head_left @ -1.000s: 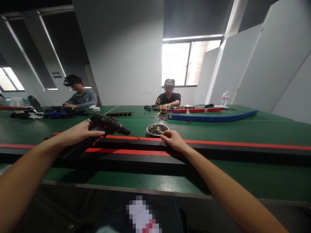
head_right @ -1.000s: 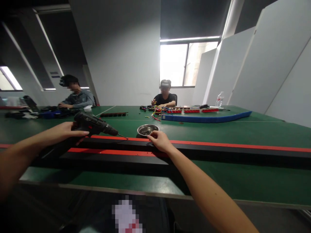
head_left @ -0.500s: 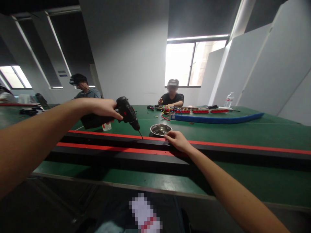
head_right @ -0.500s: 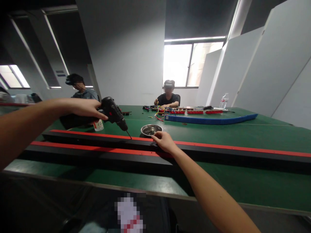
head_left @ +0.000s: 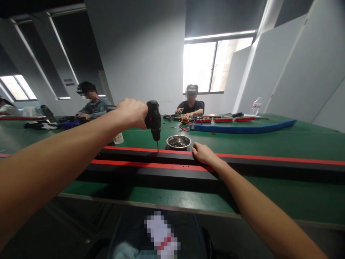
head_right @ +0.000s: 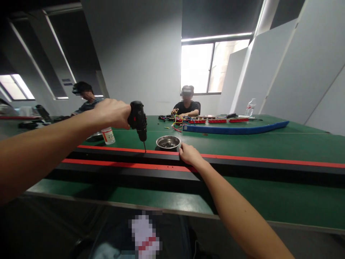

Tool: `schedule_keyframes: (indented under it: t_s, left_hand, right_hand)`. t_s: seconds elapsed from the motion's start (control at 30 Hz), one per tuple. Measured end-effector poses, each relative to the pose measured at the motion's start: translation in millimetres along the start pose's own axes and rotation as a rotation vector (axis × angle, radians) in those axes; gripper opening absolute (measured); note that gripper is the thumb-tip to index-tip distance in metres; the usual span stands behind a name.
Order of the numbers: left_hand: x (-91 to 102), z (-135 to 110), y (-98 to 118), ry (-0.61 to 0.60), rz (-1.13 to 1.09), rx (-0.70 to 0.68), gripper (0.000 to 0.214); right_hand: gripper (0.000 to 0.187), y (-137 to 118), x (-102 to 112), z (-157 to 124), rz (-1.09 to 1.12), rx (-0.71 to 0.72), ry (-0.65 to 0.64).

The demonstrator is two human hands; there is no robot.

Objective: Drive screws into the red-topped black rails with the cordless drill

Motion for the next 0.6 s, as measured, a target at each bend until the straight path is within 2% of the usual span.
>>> schedule_keyframes:
  t_s: [0.17, 0.6]
  left_hand:
    - [3.3, -3.1, 5.5, 0.024, 0.019, 0.005, 0.053]
    - [-3.4, -3.8, -4.3, -0.005, 0.022, 0.024, 0.055]
  right_hand:
    - [0.037, 0.8, -2.1, 0.3, -0.04, -0.026, -0.04]
    - [0.037, 4.0, -6.4, 1.9, 0.009, 0.005, -0.048]
Point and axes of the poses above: each hand's wrist, its own z-axis towards the middle knuckle, its own x-axis out of the back of the hand, y = z × x, the point moved 5 cm from there along z, towards the middle knuckle, and after that the axes turned 12 degrees about x, right-handed, at the moved point
